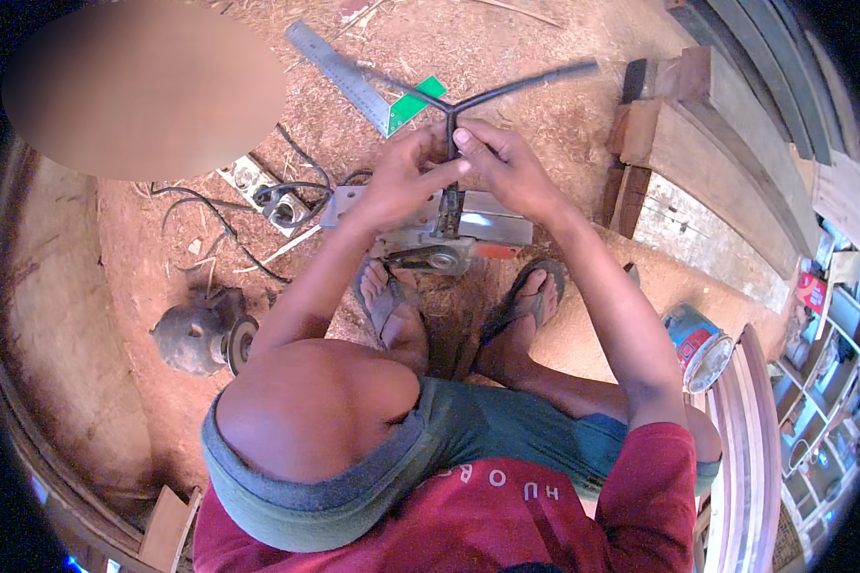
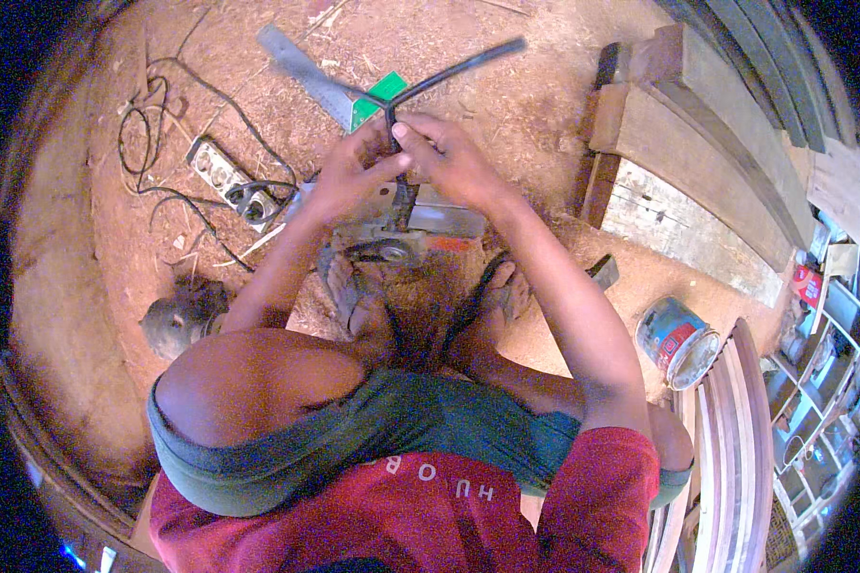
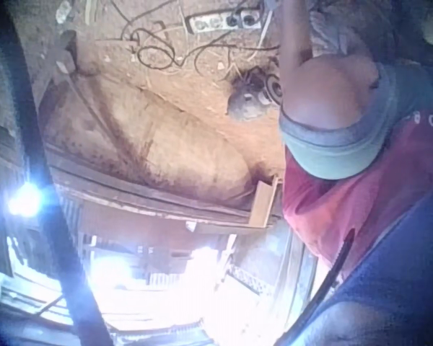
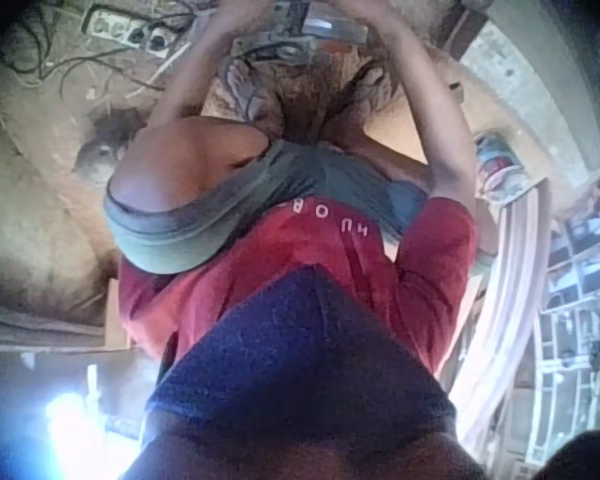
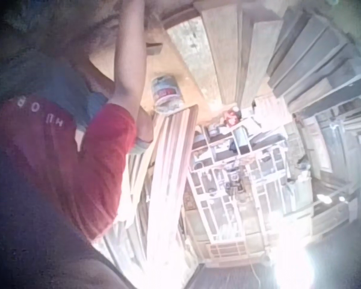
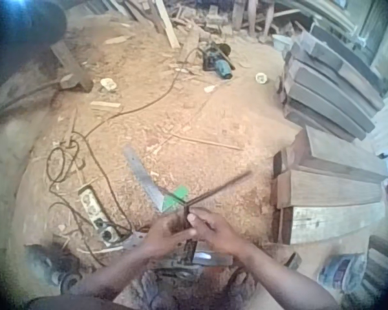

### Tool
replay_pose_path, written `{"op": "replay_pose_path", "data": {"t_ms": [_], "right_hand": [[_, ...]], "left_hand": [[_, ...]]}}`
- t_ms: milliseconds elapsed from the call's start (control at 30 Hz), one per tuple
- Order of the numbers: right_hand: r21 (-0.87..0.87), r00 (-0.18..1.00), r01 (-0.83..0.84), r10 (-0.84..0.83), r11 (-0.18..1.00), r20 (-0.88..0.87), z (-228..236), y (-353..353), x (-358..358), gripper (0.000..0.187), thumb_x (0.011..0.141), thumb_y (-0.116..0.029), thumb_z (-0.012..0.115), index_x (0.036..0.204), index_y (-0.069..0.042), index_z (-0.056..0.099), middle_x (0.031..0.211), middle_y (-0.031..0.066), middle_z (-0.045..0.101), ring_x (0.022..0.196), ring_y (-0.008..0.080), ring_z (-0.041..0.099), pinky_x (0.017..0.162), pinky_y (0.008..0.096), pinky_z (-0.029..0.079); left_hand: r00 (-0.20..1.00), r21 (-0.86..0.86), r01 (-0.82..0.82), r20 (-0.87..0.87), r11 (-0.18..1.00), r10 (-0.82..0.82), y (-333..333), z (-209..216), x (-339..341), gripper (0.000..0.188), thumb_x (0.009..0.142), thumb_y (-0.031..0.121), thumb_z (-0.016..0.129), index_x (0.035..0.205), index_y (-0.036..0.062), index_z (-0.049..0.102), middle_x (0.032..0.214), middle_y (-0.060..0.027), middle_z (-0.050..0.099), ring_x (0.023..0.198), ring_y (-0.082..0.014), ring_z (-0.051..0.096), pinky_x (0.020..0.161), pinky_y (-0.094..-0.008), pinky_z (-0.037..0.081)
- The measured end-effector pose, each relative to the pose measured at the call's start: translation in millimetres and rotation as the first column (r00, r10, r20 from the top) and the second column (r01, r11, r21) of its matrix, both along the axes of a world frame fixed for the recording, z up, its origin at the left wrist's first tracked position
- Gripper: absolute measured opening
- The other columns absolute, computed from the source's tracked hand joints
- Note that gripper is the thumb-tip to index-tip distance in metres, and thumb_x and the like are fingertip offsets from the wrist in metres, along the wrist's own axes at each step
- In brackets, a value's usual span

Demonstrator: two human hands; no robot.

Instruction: The person uses a socket wrench to loosen bolts on an electric planer and removes a metal plate. They then check the alignment using a square ruler.

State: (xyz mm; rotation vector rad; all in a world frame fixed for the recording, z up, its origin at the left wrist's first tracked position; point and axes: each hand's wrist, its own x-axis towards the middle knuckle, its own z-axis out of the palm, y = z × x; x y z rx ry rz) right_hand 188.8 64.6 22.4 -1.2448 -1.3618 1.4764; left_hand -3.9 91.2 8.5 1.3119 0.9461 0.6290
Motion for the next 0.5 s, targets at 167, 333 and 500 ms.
{"op": "replay_pose_path", "data": {"t_ms": [167,333,500], "right_hand": [[-0.009,0.999,-0.028,0.029,1.000,0.029,4,1,-1,0.039,0.112,-0.029,0.053,0.130,0.003,0.067,0.115,0.0108,0.072,0.109,0.0187,0.066,0.099,0.0355,0.052],[-0.016,0.998,-0.048,0.048,0.999,0.042,-3,5,0,0.041,0.113,-0.028,0.054,0.135,0.004,0.065,0.121,0.0088,0.072,0.112,0.0157,0.065,0.102,0.0331,0.052],[0.044,0.999,-0.021,0.019,0.999,0.047,-1,-1,2,0.038,0.111,-0.030,0.055,0.127,0.003,0.068,0.114,0.0129,0.070,0.108,0.0216,0.066,0.098,0.0361,0.052]], "left_hand": [[0.975,-0.228,0.045,0.221,0.973,0.007,-1,4,-5,0.021,0.089,0.008,0.086,0.104,-0.0008,0.075,0.082,0.0031,0.069,0.069,-0.0058,0.056,0.065,-0.0237,0.047],[0.984,-0.058,0.036,-0.173,0.998,-0.045,5,-14,-7,0.021,0.092,0.007,0.082,0.109,-0.0028,0.076,0.105,-0.0016,0.075,0.089,-0.0054,0.064,0.074,-0.0238,0.053],[0.997,-0.090,0.012,0.077,0.996,-0.005,-1,1,0,0.019,0.090,0.007,0.084,0.105,-0.0023,0.076,0.101,-0.0037,0.077,0.091,-0.0050,0.065,0.072,-0.0236,0.053]]}}
